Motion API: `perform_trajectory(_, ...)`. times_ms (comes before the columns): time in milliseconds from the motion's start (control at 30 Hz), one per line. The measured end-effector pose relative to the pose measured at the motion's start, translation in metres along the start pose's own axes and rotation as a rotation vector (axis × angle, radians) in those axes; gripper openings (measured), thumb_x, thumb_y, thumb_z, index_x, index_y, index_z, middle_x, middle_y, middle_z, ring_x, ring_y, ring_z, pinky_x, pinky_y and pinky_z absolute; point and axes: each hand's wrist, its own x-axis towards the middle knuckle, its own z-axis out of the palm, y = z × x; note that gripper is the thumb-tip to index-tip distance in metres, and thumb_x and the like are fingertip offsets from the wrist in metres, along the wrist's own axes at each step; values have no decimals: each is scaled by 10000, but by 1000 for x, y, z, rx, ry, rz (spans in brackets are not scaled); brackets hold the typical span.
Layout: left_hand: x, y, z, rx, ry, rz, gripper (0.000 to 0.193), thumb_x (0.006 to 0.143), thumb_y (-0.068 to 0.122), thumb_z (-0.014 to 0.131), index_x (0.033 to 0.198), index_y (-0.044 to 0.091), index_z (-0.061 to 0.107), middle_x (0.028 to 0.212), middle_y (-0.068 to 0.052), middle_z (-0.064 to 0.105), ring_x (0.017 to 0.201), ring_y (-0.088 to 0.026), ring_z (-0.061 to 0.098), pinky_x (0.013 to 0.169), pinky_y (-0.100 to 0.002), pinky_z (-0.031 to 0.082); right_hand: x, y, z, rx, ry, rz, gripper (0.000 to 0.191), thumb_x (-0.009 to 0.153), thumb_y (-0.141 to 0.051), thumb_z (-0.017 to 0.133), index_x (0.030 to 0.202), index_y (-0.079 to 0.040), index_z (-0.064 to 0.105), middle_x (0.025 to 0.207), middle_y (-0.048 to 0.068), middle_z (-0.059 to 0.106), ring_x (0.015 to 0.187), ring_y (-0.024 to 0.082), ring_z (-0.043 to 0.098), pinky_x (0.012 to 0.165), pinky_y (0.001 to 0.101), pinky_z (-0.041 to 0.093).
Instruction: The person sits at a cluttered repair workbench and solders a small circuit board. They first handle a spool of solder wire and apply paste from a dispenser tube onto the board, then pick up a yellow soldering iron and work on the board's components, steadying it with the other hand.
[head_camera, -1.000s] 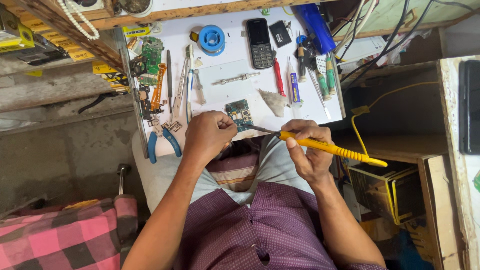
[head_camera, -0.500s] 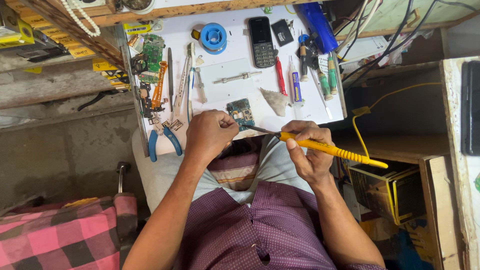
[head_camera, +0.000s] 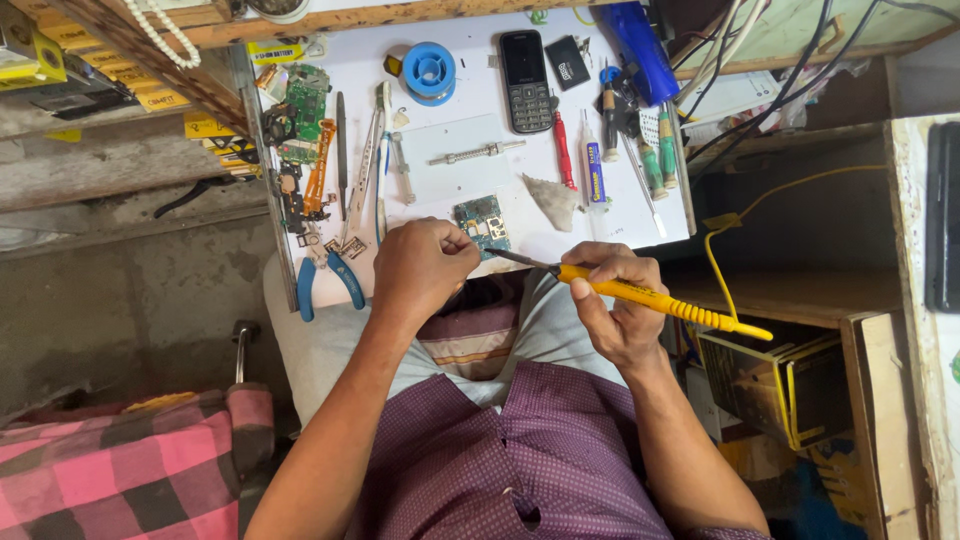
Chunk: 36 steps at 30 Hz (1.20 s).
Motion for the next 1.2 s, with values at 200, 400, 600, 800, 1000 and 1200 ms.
perform_trajectory(200,0,0,1,6,5,-12,167,801,264,742,773,106,790,550,-27,705,501,-156,698,587,-302,541,0,1,2,2,10,7,245,1009,-13,662,1112,-47,442,1136,228,690,1011,240,719,888,337,608)
perform_trajectory(400,0,0,2,4,19,-3,163,803,254,741,774,103,793,564,-27,713,507,-149,698,577,-299,539,-1,0,1,-4,-6,5,239,1007,-21,662,1106,-56,448,1135,223,700,997,232,732,874,331,613)
perform_trajectory(600,0,0,2,-2,22,-6,163,812,253,736,785,103,794,564,-20,719,495,-140,698,575,-289,537,0,0,2,-2,6,9,243,1020,-14,658,1123,-49,442,1136,220,690,1015,235,716,903,335,600)
perform_trajectory(800,-1,0,2,-20,24,-3,164,813,254,735,784,103,793,564,-18,719,492,-138,698,571,-289,539,0,1,3,0,11,10,252,1016,-4,660,1127,-44,438,1150,226,680,1033,246,712,911,346,603)
perform_trajectory(1000,-1,-1,2,-13,27,8,159,801,247,739,784,99,794,559,-26,713,491,-140,699,568,-290,540,0,2,4,13,6,3,251,1018,-4,655,1125,-45,431,1151,219,681,1028,238,714,908,344,604)
perform_trajectory(1200,1,-3,2,-21,9,1,174,809,261,723,776,104,789,550,-28,707,483,-146,696,564,-294,540,-1,3,4,-8,78,-12,259,1043,-21,644,1150,-43,409,1161,230,671,1013,233,702,906,343,599)
